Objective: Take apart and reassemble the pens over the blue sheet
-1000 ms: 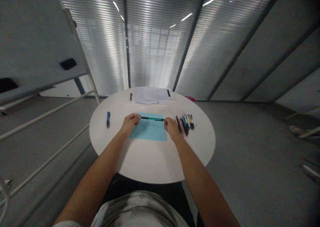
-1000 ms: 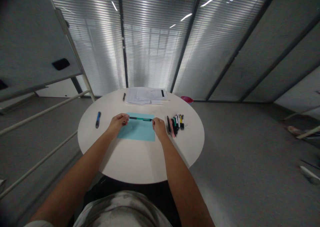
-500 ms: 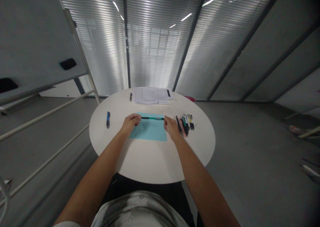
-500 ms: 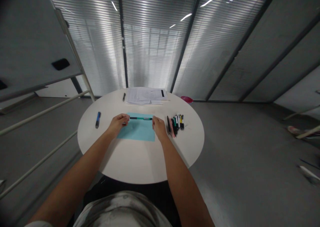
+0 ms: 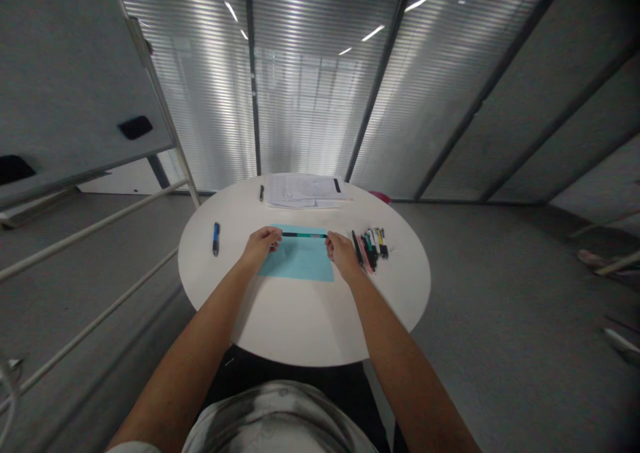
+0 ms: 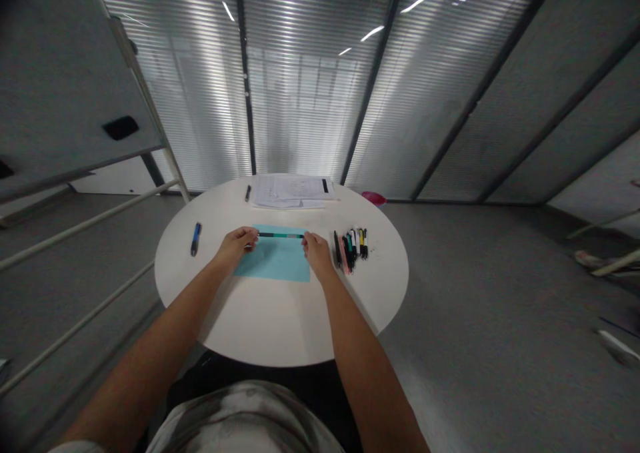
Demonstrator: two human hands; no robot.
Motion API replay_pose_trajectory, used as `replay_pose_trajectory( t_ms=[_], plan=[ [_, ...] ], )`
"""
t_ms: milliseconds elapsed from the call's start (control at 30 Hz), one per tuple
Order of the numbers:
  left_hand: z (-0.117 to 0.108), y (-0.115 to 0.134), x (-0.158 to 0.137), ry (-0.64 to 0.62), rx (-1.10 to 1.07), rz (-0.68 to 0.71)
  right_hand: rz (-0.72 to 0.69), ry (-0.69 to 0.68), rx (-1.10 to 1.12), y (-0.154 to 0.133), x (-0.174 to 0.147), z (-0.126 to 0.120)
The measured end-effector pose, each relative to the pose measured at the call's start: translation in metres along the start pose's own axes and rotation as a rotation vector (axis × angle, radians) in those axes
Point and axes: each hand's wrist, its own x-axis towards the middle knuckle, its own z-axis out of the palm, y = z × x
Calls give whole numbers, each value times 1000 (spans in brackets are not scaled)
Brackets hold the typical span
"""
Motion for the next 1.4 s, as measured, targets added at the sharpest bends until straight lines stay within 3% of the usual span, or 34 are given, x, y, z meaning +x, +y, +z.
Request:
replay_pose_trajectory(
  t_ms=[933,1400],
  plan=[
    [-2,1,0,14,-2,-32,-120,-42,-234,4,-1,-1],
    [-3,-1,1,10,-22,-26,-115,-50,-193,-1,-6,2]
  ],
)
